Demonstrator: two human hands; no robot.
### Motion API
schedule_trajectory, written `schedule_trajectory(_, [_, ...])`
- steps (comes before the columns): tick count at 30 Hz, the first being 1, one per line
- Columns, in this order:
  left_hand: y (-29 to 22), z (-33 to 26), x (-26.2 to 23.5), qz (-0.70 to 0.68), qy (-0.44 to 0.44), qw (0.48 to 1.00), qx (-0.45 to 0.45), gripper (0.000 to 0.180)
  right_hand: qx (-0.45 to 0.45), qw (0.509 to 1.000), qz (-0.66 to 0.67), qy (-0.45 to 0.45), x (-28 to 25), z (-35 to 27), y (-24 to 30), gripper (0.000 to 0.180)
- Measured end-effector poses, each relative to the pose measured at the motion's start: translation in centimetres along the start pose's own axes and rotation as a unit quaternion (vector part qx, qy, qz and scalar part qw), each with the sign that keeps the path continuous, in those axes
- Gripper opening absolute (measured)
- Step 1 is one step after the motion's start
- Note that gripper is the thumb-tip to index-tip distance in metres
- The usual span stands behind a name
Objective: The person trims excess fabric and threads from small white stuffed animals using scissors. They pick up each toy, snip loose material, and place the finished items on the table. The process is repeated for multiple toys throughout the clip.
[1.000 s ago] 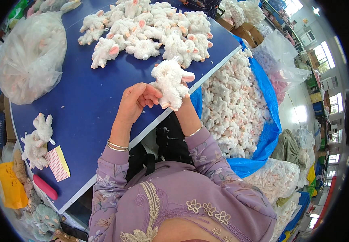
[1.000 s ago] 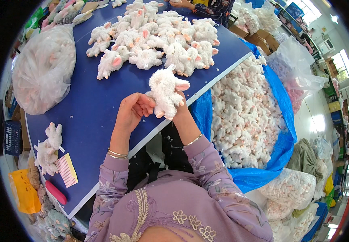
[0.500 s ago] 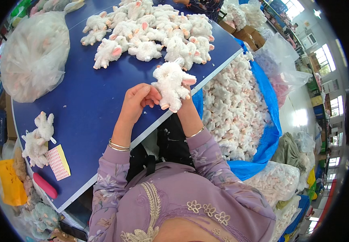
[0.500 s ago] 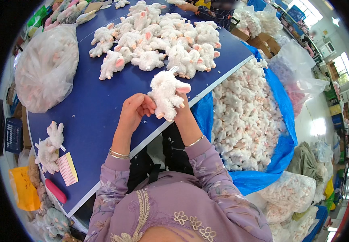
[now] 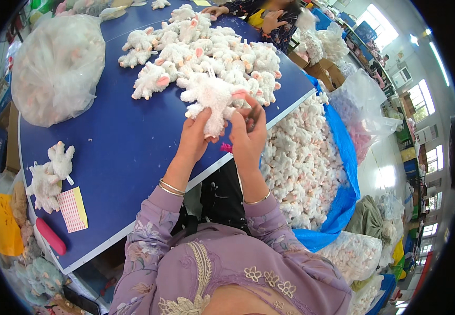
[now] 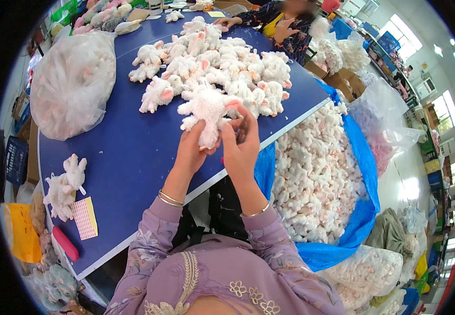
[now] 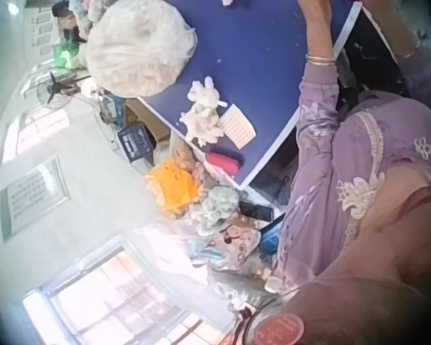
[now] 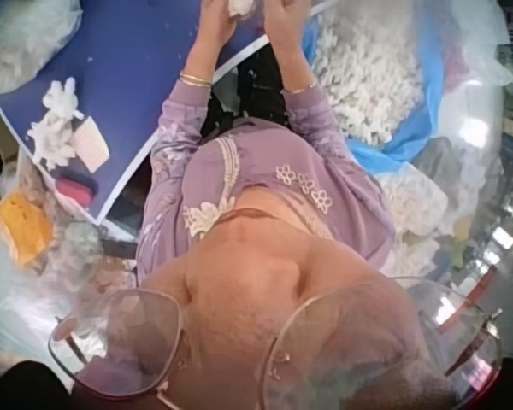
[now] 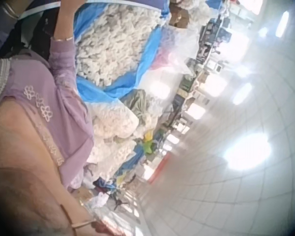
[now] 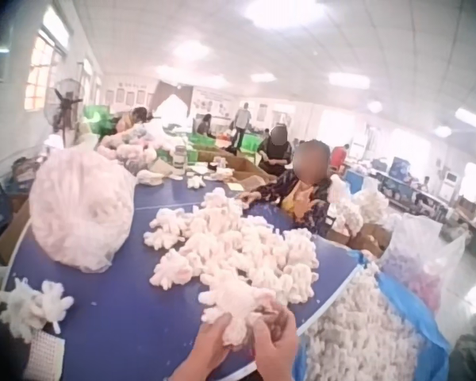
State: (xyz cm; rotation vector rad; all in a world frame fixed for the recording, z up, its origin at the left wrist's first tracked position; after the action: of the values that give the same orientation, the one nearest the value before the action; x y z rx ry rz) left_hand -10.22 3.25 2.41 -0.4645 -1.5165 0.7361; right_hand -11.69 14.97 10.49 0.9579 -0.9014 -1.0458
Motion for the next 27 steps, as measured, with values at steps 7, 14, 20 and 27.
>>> schedule_trajectory(7, [0.2, 0.2, 1.0, 0.010, -0.002, 1.000, -0.001, 0.037, -0.108, 0.973, -0.199, 0.043, -1.6, 2.1, 0.9, 0.030])
schedule_trajectory(14, [-2.0, 1.1, 0.7, 0.264, -0.023, 0.963, 0.042, 0.021, -0.097, 0.954, -0.226, 0.172, 0.1, 4.5, 8.4, 0.024])
schedule_trajectory(20, [-5.0, 2.2, 3.3, 0.430, 0.050, 0.895, 0.104, 0.026, 0.059, 0.827, -0.342, 0.443, 6.5, 11.8, 9.5, 0.029])
schedule_trajectory(27, [-4.8, 2.8, 3.9, 0.420, 0.082, 0.900, 0.078, 0.027, 0.099, 0.753, -0.383, 0.526, 7.7, 13.3, 10.2, 0.025])
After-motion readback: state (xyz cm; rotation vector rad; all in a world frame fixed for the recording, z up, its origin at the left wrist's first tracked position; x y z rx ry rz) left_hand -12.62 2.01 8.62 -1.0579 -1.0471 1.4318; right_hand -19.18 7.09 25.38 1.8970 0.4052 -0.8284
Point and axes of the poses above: each hand's wrist, its own z-axis towards the middle knuckle, its own x-axis out of the palm, y = z × x, the point moved 8 cm from there along z, towards the middle knuckle, and after that the axes turned 2 degrees about y, right-handed, at the moved point
